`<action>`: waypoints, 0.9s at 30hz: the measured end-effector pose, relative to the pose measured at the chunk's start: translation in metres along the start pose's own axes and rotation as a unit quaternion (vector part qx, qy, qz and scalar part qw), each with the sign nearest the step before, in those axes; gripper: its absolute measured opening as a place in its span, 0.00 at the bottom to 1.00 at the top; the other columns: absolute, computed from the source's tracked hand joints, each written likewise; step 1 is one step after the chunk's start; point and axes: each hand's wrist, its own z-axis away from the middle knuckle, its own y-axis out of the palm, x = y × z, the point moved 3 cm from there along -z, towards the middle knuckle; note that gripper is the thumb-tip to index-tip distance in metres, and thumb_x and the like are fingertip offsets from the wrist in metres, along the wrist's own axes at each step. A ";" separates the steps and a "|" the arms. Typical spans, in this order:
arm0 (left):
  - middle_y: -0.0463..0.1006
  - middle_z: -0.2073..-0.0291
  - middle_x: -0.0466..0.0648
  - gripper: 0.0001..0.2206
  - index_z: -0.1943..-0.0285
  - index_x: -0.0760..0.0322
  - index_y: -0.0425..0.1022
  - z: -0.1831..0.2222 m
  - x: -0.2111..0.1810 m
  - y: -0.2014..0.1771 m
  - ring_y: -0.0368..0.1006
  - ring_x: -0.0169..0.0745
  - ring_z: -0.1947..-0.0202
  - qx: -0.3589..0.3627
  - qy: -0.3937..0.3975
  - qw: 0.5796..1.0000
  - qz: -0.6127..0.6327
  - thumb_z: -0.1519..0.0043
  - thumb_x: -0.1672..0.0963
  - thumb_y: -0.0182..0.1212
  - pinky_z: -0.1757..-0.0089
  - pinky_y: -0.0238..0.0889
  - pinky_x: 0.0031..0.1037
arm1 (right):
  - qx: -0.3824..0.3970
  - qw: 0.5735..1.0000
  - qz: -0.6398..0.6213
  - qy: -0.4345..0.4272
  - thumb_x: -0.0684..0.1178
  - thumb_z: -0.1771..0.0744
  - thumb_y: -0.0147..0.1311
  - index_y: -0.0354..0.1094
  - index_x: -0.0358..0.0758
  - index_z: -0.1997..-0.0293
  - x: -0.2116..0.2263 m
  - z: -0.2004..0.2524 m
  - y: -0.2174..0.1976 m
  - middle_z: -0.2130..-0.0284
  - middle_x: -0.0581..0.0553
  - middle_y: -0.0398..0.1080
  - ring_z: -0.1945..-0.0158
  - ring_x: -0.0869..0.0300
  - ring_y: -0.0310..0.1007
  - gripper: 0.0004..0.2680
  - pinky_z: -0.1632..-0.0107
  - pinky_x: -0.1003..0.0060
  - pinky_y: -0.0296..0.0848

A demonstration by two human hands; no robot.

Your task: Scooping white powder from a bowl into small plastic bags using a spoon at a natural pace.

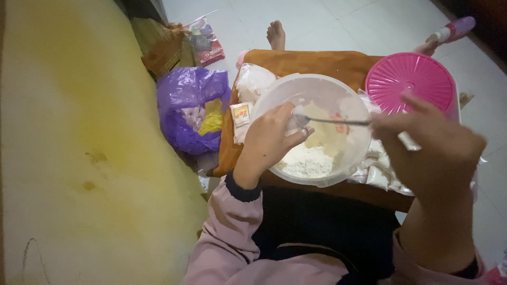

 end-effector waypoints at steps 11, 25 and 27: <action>0.81 0.67 0.54 0.21 0.51 0.72 0.75 0.003 -0.005 -0.008 0.74 0.44 0.73 -0.047 0.026 0.996 0.071 0.50 0.55 0.73 0.65 0.68 0.29 | -0.059 0.989 -0.111 -0.084 0.28 0.33 0.72 0.76 0.27 0.67 0.028 -0.011 -0.033 0.75 0.35 0.77 0.72 0.53 0.75 0.08 0.32 0.40 0.74; 0.73 0.50 0.56 0.19 0.45 0.69 0.67 0.016 0.008 -0.007 0.72 0.52 0.51 -0.116 0.078 0.965 0.223 0.42 0.55 0.65 0.47 0.67 0.36 | -0.004 0.992 -0.107 0.070 0.30 0.31 0.67 0.79 0.22 0.49 0.021 -0.038 0.032 0.67 0.34 0.80 0.74 0.58 0.73 0.06 0.75 0.70 0.66; 0.74 0.52 0.54 0.16 0.46 0.67 0.66 0.017 0.004 -0.010 0.72 0.51 0.52 -0.111 0.079 0.956 0.262 0.40 0.56 0.60 0.47 0.65 0.35 | 0.002 0.986 -0.140 0.085 0.31 0.34 0.65 0.80 0.24 0.54 0.026 -0.043 0.046 0.69 0.38 0.78 0.75 0.58 0.71 0.06 0.71 0.67 0.66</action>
